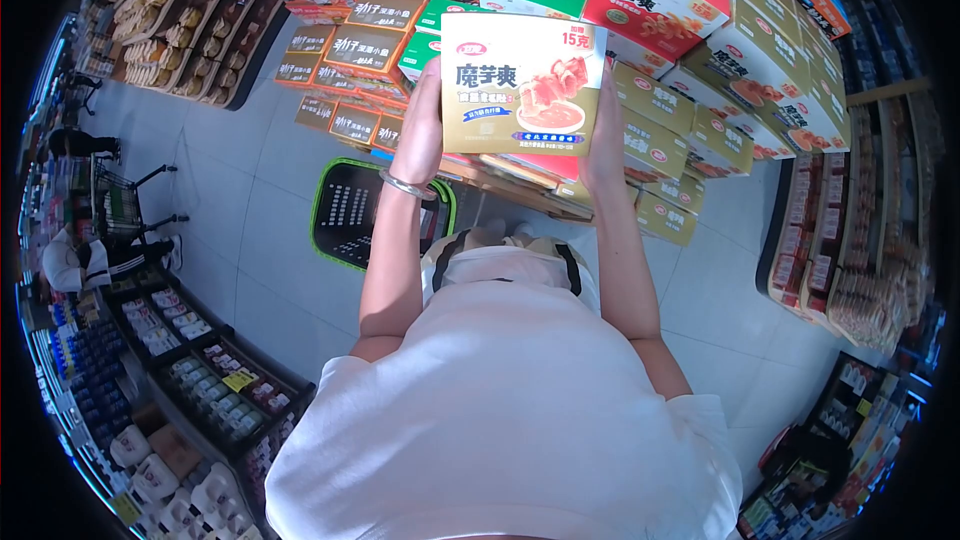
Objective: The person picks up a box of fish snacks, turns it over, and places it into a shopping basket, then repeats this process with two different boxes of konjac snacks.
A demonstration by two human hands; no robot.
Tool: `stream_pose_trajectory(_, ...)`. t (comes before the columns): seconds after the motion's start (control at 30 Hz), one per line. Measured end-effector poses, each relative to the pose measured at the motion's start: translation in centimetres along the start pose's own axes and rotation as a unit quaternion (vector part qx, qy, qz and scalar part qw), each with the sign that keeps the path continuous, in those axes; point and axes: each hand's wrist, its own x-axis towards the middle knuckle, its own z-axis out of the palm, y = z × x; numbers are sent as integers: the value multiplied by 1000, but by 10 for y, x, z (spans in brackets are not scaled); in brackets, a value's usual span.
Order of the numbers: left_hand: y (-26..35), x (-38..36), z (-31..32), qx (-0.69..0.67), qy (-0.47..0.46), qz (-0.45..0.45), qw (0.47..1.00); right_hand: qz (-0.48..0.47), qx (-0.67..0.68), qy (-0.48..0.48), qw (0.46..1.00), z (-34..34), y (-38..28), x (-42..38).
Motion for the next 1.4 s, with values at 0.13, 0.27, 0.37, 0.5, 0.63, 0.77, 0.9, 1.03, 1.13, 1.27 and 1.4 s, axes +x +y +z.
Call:
stream_pose_trajectory(0.13, 0, 0, -1, 9, 4, 2, 1000, -15, -18, 0, 1000, 0, 3, 1)
stream_pose_trajectory(0.27, 1, -1, -1, 2, 6, 8, 1000, -17, -30, -8, 999, 3, 0, 1)
stream_pose_trajectory(0.37, 7, -4, 3, -41, 17, -16, 999, -31, -60, -20, 998, 5, -3, 1)
stream_pose_trajectory(0.5, 3, -1, 1, -51, 14, -13, 999, -32, -80, -17, 996, 5, -6, 0)
stream_pose_trajectory(0.63, 5, -3, 6, -72, 21, -16, 997, -31, -75, -19, 997, 7, -10, -1)
stream_pose_trajectory(0.77, 0, 0, 1, -110, 14, -15, 994, -63, -122, -6, 991, 10, -7, -2)
stream_pose_trajectory(0.9, -5, 2, -5, -149, 23, -21, 988, -72, -116, -9, 991, 18, -11, -5)
stream_pose_trajectory(1.03, -5, 2, -3, -160, 29, -8, 987, -63, -112, -17, 992, 19, -12, -4)
stream_pose_trajectory(1.13, -4, 2, -6, -139, 25, 2, 990, -56, -119, -10, 991, 24, -13, -5)
stream_pose_trajectory(1.27, -2, 1, -7, -135, 27, -3, 990, -46, -116, -11, 992, 24, -11, -5)
stream_pose_trajectory(1.4, 2, -2, -5, -152, 30, -5, 988, -66, -75, -58, 993, 20, -7, -3)
